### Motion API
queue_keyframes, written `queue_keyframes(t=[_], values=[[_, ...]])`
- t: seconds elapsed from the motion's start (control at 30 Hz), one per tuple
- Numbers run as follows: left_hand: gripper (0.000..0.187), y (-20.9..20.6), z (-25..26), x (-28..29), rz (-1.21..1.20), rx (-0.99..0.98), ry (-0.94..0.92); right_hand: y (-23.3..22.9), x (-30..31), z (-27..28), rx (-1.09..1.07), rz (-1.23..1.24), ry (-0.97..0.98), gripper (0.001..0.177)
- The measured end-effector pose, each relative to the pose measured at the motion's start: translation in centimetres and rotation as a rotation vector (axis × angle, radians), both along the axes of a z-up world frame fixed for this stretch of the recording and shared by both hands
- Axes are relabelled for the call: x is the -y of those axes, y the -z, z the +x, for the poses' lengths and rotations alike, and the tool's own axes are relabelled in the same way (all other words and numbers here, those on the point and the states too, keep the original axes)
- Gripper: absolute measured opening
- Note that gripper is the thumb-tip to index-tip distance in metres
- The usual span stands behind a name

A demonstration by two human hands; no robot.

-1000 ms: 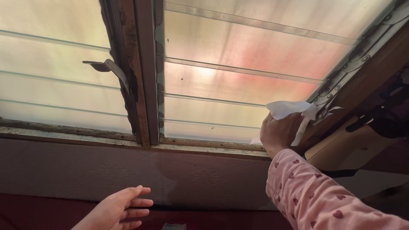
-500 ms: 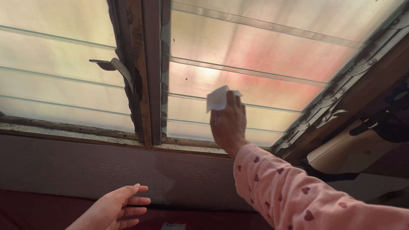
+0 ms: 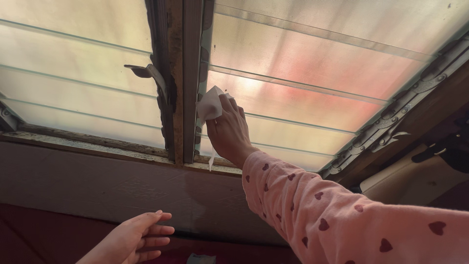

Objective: The person cleans a window by first picking up a cloth from a bed and then wiping the glass panes of a louvered window.

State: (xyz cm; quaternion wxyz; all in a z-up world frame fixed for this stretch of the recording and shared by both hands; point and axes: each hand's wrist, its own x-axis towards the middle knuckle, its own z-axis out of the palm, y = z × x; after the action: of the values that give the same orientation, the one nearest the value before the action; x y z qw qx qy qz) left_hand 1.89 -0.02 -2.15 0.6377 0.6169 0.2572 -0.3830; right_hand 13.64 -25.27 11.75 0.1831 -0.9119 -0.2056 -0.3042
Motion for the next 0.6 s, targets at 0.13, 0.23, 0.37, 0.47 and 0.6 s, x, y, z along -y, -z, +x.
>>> queue_keyframes(t=[0.13, 0.23, 0.37, 0.47, 0.6], values=[[0.045, -0.4, -0.4, -0.4, -0.003, 0.007, -0.024, 0.8, 0.5, -0.2, 0.08, -0.016, -0.096, 0.021], [0.045, -0.2, -0.4, -1.0, 0.004, 0.004, -0.029, 1.4, 0.5, -0.3, 0.183, -0.108, -0.114, 0.019], [0.046, 0.3, -0.6, -1.5, -0.031, -0.006, -0.046, 0.7, 1.0, -0.2, 0.2, -0.302, -0.09, 0.017], [0.045, 0.2, -0.6, -1.4, -0.018, 0.002, -0.032, 0.0, 1.3, -0.2, 0.133, -0.328, -0.113, 0.015], [0.045, 0.0, -0.5, -1.3, 0.001, 0.002, -0.029, -0.2, 1.6, 0.0, 0.142, -0.232, -0.2, 0.022]])
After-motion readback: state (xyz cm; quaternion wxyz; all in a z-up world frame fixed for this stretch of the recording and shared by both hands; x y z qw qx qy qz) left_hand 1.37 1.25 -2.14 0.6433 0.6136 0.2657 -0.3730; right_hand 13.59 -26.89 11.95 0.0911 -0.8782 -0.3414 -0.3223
